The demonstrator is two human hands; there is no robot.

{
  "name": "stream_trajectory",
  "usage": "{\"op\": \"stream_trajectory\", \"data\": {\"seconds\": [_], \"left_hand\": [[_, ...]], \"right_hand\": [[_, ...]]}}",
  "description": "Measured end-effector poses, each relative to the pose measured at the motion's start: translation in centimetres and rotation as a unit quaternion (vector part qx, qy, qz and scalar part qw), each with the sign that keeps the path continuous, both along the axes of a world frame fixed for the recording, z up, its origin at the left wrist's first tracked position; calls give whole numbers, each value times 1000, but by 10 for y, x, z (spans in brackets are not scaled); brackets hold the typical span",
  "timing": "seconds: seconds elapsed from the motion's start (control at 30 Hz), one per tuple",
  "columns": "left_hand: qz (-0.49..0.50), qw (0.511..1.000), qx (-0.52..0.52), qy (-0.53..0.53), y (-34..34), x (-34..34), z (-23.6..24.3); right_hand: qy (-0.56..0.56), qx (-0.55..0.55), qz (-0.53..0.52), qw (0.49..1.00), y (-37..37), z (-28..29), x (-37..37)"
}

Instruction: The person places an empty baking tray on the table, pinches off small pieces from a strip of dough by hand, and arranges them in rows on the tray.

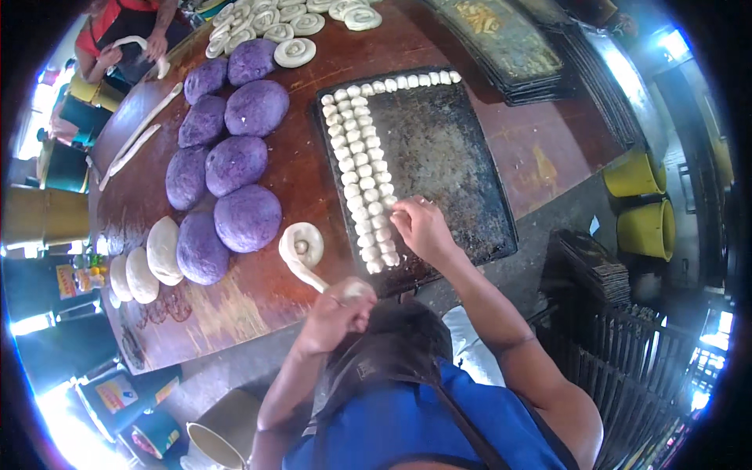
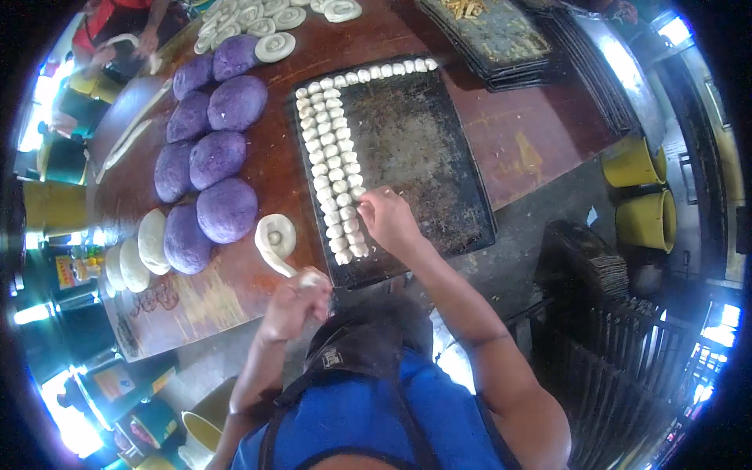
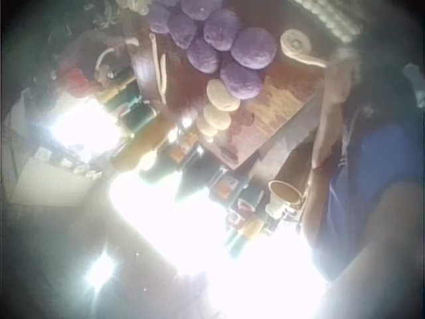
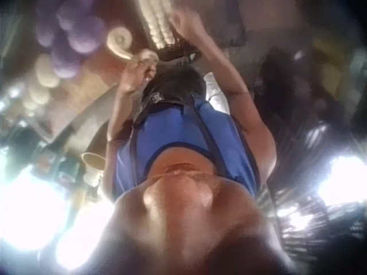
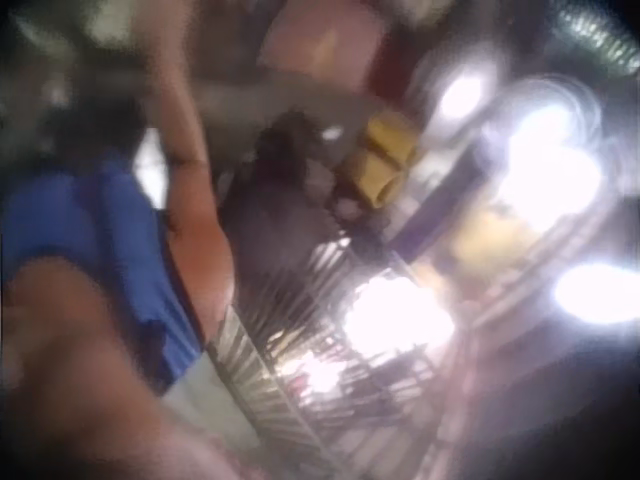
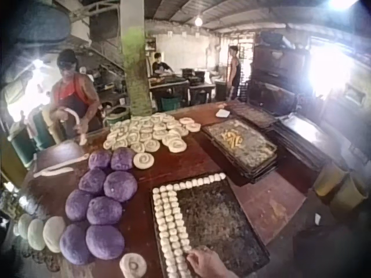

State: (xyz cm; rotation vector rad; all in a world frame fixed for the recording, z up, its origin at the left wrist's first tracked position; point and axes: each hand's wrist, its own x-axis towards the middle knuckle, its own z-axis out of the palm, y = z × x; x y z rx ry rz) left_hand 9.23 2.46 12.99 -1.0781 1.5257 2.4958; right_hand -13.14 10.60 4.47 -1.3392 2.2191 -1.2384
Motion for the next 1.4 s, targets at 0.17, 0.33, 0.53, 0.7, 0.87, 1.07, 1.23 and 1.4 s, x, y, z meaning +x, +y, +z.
{"op": "stream_trajectory", "data": {"seconds": [0.17, 0.33, 0.53, 0.7, 0.87, 1.07, 1.23, 1.4], "left_hand": [[242, 963, -107, -41, -39, -2, -79], [-55, 856, -436, 272, 8, 31, -17], [-92, 987, -17, 132, -1, 49, -54], [-75, 977, 56, 190, -1, 40, -28], [-176, 937, -223, 205, -4, 30, -2], [73, 978, 120, 153, -24, 16, -19], [73, 994, -9, 78, -3, 11, -13], [47, 951, -299, 66, -25, 10, -53]], "right_hand": [[8, 69, -14, 998, -3, 29, 18], [-51, -14, 117, 992, 59, 128, 132], [5, -2, -19, 1000, 38, 92, 179], [113, -13, -118, 986, 37, 117, 169], [-114, -55, 17, 992, 33, 111, 132], [-48, 11, -54, 997, 39, 22, 43], [-19, 57, -76, 995, 17, 3, 27], [-20, 88, -66, 994, 24, 82, 71]]}}
